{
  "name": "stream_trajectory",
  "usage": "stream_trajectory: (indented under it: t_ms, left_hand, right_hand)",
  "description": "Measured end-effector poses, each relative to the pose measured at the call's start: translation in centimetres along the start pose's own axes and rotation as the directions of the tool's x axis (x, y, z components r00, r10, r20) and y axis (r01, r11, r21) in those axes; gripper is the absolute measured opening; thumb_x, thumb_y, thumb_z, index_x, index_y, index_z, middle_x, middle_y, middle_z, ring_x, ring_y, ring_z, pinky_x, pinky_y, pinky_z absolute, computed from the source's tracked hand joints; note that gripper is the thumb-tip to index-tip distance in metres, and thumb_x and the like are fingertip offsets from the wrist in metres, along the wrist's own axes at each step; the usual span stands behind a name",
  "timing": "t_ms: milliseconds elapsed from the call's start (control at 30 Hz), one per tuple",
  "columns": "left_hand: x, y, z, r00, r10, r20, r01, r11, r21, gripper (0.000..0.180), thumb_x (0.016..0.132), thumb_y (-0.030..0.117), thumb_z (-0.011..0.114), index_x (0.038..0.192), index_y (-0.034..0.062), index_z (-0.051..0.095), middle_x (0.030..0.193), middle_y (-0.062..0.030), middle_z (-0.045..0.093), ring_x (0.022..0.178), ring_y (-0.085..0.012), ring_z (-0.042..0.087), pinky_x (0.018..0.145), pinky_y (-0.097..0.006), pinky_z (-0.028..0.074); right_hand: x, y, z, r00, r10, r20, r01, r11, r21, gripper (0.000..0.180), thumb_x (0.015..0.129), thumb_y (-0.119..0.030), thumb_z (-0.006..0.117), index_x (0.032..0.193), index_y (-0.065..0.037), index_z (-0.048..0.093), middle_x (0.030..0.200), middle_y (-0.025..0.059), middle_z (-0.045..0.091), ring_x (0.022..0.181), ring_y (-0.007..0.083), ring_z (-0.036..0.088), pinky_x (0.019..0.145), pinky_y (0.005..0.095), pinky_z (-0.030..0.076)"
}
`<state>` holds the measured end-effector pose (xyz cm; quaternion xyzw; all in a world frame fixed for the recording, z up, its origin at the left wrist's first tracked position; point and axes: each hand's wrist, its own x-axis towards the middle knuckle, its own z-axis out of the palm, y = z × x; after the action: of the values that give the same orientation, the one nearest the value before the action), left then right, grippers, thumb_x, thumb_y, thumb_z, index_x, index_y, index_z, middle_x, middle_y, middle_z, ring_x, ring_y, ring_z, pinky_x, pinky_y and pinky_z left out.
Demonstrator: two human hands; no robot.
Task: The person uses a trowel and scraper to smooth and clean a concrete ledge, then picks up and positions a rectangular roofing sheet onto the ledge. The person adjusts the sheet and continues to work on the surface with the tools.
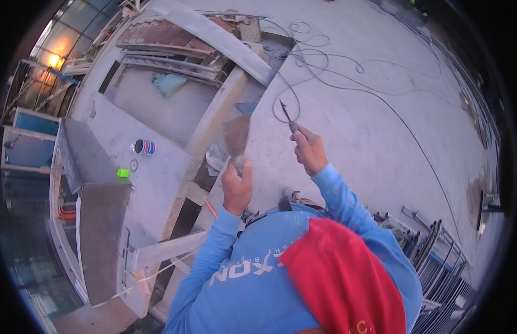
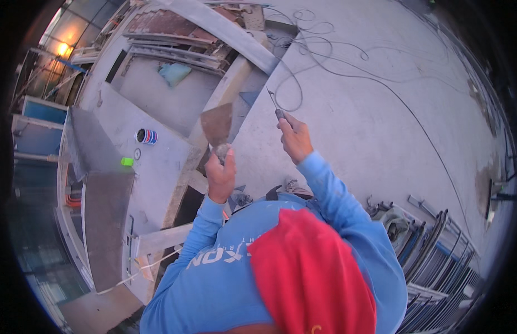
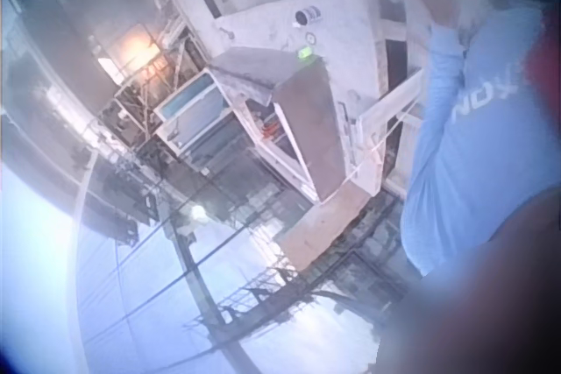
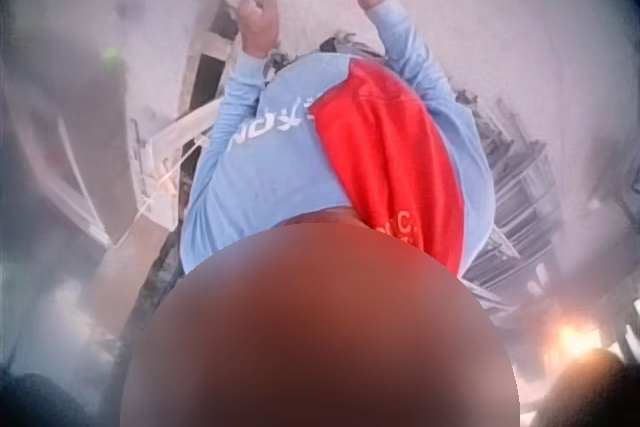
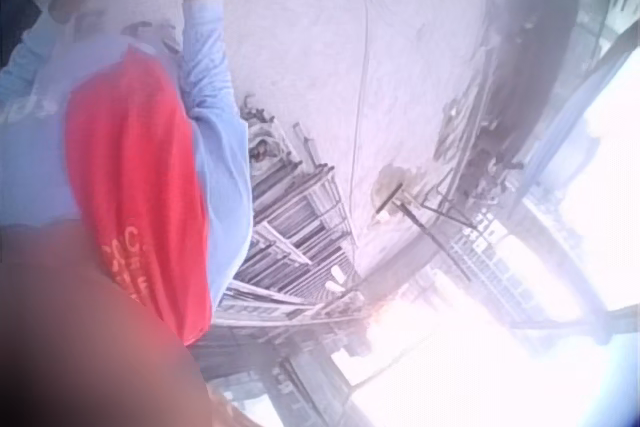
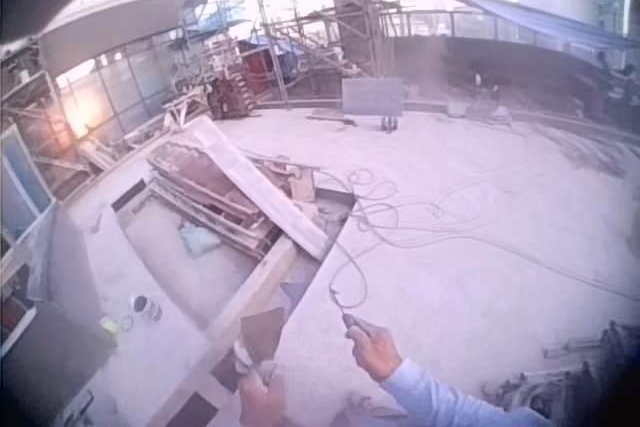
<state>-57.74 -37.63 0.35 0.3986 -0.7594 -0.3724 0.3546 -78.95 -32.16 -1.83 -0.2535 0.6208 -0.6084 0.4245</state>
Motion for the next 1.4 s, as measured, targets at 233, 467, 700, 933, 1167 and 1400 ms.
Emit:
stream_trajectory:
  t_ms: [233, 467, 700, 933, 1167, 1400]
  left_hand:
    - [-0.3, -3.1, -1.3, 0.979, -0.194, 0.062, 0.200, 0.975, -0.098, 0.033, 0.105, 0.026, 0.047, 0.113, -0.0033, 0.059, 0.077, -0.0126, 0.060, 0.065, -0.0232, 0.057, 0.062, -0.036, 0.045]
    - [-1.0, -0.2, -0.9, 0.913, -0.131, 0.386, 0.343, 0.760, -0.553, 0.046, 0.110, 0.039, 0.036, 0.118, -0.0007, 0.058, 0.072, -0.0007, 0.054, 0.056, -0.0064, 0.048, 0.051, -0.023, 0.040]
    - [-0.3, -1.9, -2.2, 0.941, -0.154, 0.302, 0.291, 0.822, -0.489, 0.045, 0.106, 0.039, 0.047, 0.118, -0.0017, 0.062, 0.072, -0.0025, 0.056, 0.059, -0.0080, 0.051, 0.053, -0.025, 0.041]
    - [0.9, -1.0, -3.1, 0.987, 0.120, -0.109, -0.111, 0.990, 0.093, 0.046, 0.096, 0.029, 0.065, 0.126, -0.0048, 0.060, 0.097, -0.0202, 0.067, 0.087, -0.0324, 0.066, 0.075, -0.042, 0.052]
    - [1.6, 0.3, -3.9, 0.980, 0.116, -0.161, -0.043, 0.917, 0.397, 0.049, 0.093, 0.030, 0.069, 0.121, -0.0089, 0.059, 0.102, -0.0292, 0.066, 0.094, -0.0437, 0.066, 0.079, -0.046, 0.051]
    - [-0.3, 2.4, -2.4, 0.996, 0.042, -0.073, -0.033, 0.992, 0.119, 0.042, 0.091, 0.020, 0.072, 0.116, -0.0091, 0.056, 0.093, -0.0286, 0.066, 0.085, -0.0466, 0.065, 0.072, -0.047, 0.051]
  right_hand:
    - [-2.5, -0.1, 0.7, 0.965, -0.260, -0.025, 0.261, 0.964, 0.057, 0.042, 0.107, -0.030, 0.044, 0.129, 0.003, 0.058, 0.094, 0.0083, 0.067, 0.058, 0.0070, 0.049, 0.051, 0.0236, 0.041]
    - [-3.0, -1.6, 2.8, 0.968, 0.069, 0.243, -0.211, 0.748, 0.629, 0.039, 0.107, -0.037, 0.045, 0.101, -0.003, 0.062, 0.082, 0.0080, 0.065, 0.050, 0.0105, 0.051, 0.045, 0.0245, 0.038]
    - [-6.7, -3.2, 1.6, 0.642, -0.033, 0.766, -0.236, 0.942, 0.238, 0.042, 0.104, -0.043, 0.053, 0.100, -0.003, 0.063, 0.071, 0.0046, 0.062, 0.044, 0.0086, 0.046, 0.042, 0.0235, 0.034]
    - [-7.1, -7.0, -2.0, 0.948, -0.265, 0.176, 0.272, 0.962, -0.019, 0.031, 0.102, -0.021, 0.057, 0.118, 0.004, 0.064, 0.095, 0.0130, 0.069, 0.073, 0.0141, 0.063, 0.062, 0.0276, 0.049]
    - [-8.8, -5.6, 1.6, 0.781, -0.568, 0.259, 0.616, 0.635, -0.466, 0.048, 0.092, -0.005, 0.062, 0.139, 0.001, 0.054, 0.099, 0.0186, 0.059, 0.078, 0.0339, 0.062, 0.075, 0.0384, 0.050]
    - [-7.3, -3.6, 3.9, 0.761, -0.571, 0.308, 0.639, 0.577, -0.509, 0.049, 0.092, -0.010, 0.062, 0.140, -0.003, 0.053, 0.102, 0.0208, 0.057, 0.071, 0.0379, 0.064, 0.065, 0.0455, 0.053]
